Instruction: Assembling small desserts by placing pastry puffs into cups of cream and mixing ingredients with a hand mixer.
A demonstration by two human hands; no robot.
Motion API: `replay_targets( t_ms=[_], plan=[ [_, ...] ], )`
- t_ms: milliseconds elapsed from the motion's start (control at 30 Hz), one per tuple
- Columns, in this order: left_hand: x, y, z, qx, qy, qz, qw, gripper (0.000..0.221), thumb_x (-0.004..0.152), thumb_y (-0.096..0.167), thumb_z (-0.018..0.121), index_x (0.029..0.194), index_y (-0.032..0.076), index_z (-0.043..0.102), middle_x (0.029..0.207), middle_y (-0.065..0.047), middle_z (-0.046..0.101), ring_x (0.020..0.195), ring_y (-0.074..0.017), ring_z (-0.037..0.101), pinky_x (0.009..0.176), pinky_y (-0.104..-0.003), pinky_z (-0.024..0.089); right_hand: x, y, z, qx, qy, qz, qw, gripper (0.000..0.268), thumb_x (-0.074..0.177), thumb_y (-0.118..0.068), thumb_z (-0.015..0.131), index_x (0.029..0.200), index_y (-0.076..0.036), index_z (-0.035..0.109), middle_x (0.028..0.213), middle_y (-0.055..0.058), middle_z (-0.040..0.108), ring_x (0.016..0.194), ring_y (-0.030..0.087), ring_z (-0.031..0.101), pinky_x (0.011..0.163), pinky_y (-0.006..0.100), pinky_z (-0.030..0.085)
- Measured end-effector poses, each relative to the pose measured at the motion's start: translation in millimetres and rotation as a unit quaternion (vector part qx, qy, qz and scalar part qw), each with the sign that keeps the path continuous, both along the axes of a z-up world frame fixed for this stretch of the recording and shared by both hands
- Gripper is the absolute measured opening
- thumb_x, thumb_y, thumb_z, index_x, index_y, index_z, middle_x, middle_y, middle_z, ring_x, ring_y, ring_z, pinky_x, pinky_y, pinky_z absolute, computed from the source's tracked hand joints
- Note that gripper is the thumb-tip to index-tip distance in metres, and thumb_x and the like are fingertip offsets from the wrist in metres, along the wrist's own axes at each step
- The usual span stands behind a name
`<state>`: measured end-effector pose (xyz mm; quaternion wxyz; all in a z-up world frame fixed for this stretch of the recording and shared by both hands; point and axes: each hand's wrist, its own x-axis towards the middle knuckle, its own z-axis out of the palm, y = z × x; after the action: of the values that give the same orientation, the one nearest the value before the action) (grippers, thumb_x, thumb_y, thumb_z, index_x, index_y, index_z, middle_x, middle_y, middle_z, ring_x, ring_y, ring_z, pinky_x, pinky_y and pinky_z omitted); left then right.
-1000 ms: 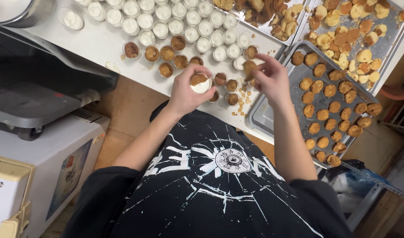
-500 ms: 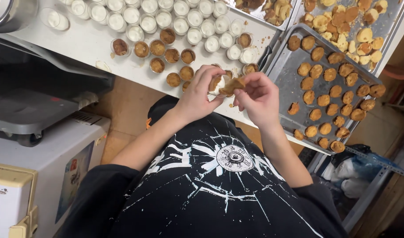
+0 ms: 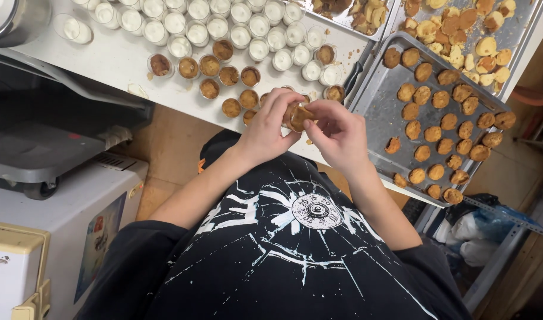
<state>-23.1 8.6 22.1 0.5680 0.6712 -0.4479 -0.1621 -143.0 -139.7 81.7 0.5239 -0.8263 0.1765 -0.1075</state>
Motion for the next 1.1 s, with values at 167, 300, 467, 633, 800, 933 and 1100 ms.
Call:
replay_targets(
  t_ms=[167,300,467,633,800,933,1100],
  plan=[
    [0,-2,-1,-0.003,0.002,0.0,1.0,0.057,0.086,0.011,0.08,0.134,0.006,0.05,0.131,-0.015,0.052,0.121,-0.0335,0.059,0.102,-0.04,0.051,5,2,2,-0.038,-0.001,-0.029,0.999,0.017,0.095,-0.005,0.077,0.112,-0.003,0.072,0.091,0.001,0.074,0.067,0.001,0.058,0.055,0.019,0.044],
    [0,-4,0,-0.003,-0.006,0.007,1.0,0.058,0.084,0.01,0.08,0.133,0.006,0.05,0.131,-0.015,0.053,0.121,-0.034,0.058,0.102,-0.041,0.05,7,2,2,-0.095,-0.049,-0.028,0.994,0.015,0.092,-0.002,0.078,0.107,-0.004,0.077,0.098,0.005,0.067,0.071,0.004,0.055,0.057,0.021,0.043],
    [-1,-5,2,-0.006,-0.016,0.018,1.0,0.057,0.084,0.008,0.08,0.133,0.006,0.051,0.131,-0.014,0.053,0.122,-0.0342,0.057,0.103,-0.041,0.05,9,1,-2,-0.122,-0.06,-0.04,0.99,0.017,0.091,-0.001,0.08,0.108,-0.005,0.079,0.099,0.003,0.063,0.07,0.006,0.053,0.06,0.021,0.043],
    [-2,-6,3,-0.018,-0.008,0.021,1.0,0.058,0.084,0.007,0.081,0.133,0.006,0.051,0.13,-0.014,0.054,0.122,-0.0336,0.058,0.103,-0.04,0.051,12,2,2,-0.126,-0.057,-0.054,0.989,0.019,0.089,0.0,0.082,0.106,-0.008,0.079,0.104,0.004,0.062,0.077,0.008,0.056,0.061,0.023,0.046],
    [-3,-7,5,-0.031,0.0,0.032,0.999,0.058,0.085,0.007,0.082,0.134,0.005,0.051,0.13,-0.014,0.054,0.123,-0.0328,0.059,0.104,-0.04,0.051,14,8,26,-0.25,-0.041,0.0,0.967,0.023,0.09,-0.001,0.08,0.112,-0.008,0.078,0.112,0.009,0.063,0.083,0.016,0.061,0.066,0.029,0.05],
    [-4,-7,4,-0.041,-0.003,0.029,0.999,0.059,0.086,0.009,0.083,0.135,0.005,0.049,0.131,-0.015,0.053,0.124,-0.0333,0.058,0.105,-0.04,0.05,10,12,44,-0.309,-0.017,0.04,0.95,0.026,0.092,-0.004,0.078,0.118,-0.006,0.077,0.12,0.011,0.065,0.09,0.023,0.061,0.079,0.036,0.054],
    [-4,-7,4,-0.047,-0.004,0.033,0.998,0.06,0.087,0.01,0.083,0.136,0.005,0.049,0.132,-0.015,0.052,0.124,-0.0337,0.058,0.106,-0.04,0.05,6,18,53,-0.32,-0.002,0.037,0.947,0.02,0.092,-0.006,0.078,0.111,-0.003,0.076,0.126,0.011,0.066,0.093,0.024,0.063,0.08,0.036,0.055]
  ],
)
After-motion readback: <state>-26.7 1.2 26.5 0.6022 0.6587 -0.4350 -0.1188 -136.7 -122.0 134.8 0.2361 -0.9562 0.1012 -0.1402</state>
